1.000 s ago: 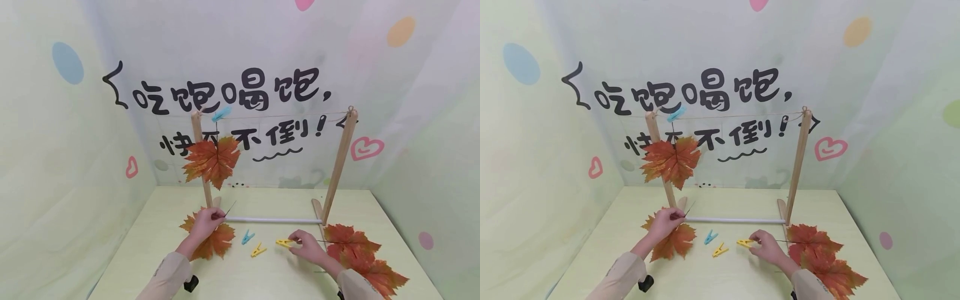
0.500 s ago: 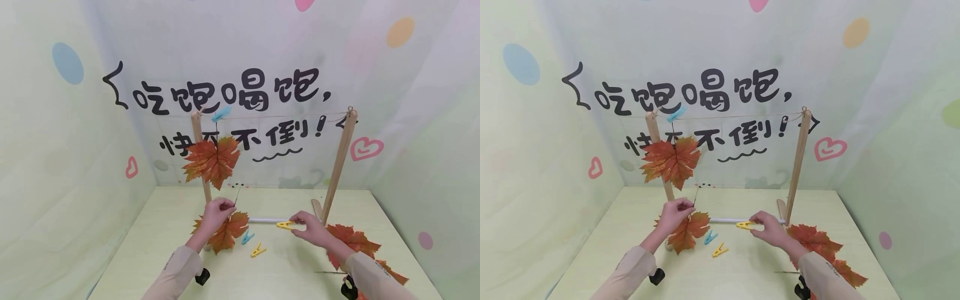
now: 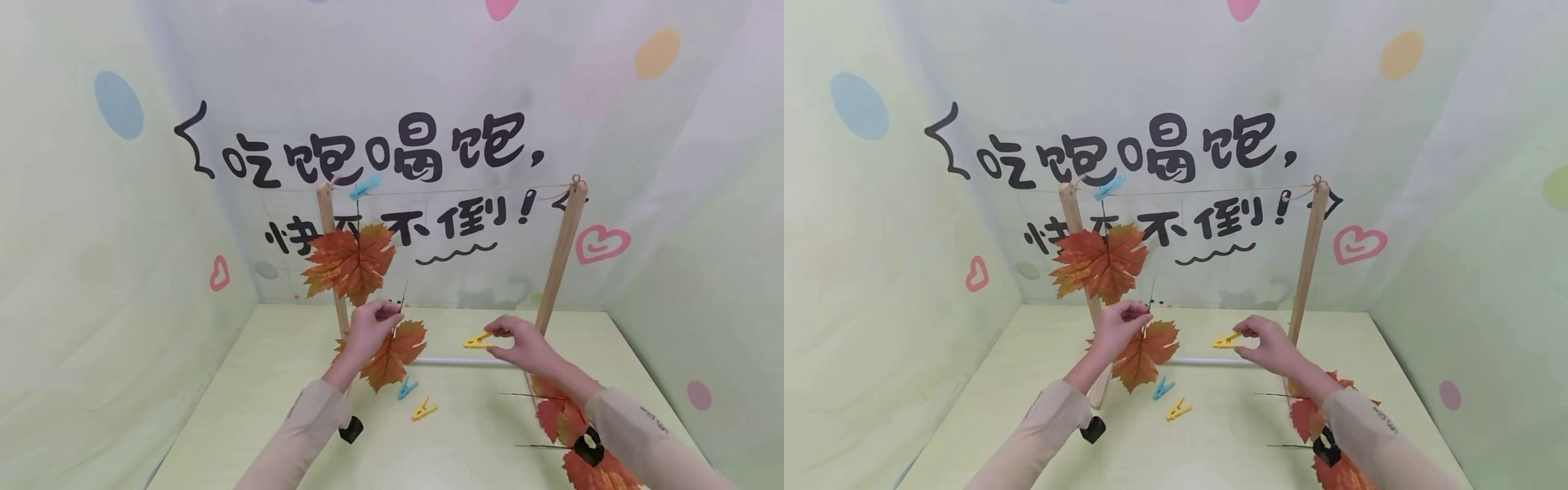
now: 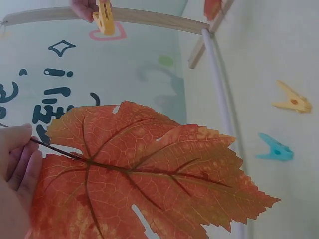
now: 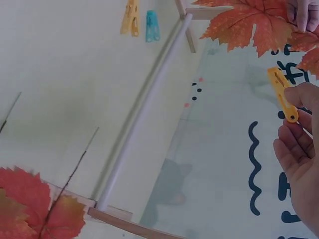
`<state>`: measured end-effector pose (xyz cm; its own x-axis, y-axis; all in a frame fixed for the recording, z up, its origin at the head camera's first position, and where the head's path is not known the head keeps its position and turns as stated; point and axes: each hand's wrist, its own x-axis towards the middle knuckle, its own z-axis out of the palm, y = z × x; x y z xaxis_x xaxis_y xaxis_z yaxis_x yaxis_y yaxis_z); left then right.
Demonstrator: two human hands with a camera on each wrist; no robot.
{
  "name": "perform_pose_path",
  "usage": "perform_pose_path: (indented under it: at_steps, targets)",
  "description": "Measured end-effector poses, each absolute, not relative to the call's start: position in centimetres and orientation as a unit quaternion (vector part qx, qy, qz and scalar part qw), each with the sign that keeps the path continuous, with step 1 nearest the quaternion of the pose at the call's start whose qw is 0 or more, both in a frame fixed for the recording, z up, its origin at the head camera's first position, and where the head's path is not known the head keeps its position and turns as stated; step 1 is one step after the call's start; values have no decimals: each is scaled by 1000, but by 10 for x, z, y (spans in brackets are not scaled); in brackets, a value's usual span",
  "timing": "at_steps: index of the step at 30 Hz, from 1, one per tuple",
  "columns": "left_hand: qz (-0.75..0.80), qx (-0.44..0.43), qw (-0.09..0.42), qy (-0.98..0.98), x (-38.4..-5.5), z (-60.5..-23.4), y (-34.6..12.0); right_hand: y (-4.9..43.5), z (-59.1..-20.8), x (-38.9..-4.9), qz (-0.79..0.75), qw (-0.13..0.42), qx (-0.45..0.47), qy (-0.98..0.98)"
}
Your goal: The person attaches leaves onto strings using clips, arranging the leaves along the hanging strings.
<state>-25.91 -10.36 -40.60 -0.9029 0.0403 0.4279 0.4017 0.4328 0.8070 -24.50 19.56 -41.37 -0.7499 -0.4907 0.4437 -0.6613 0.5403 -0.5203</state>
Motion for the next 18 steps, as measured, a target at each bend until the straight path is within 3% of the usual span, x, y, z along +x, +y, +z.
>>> perform_pose_path:
  at_steps: [18]
  targets:
    - [-560,-145,241,-779,-277,-364,-72,206,-352,-258,317,205,371,-849]
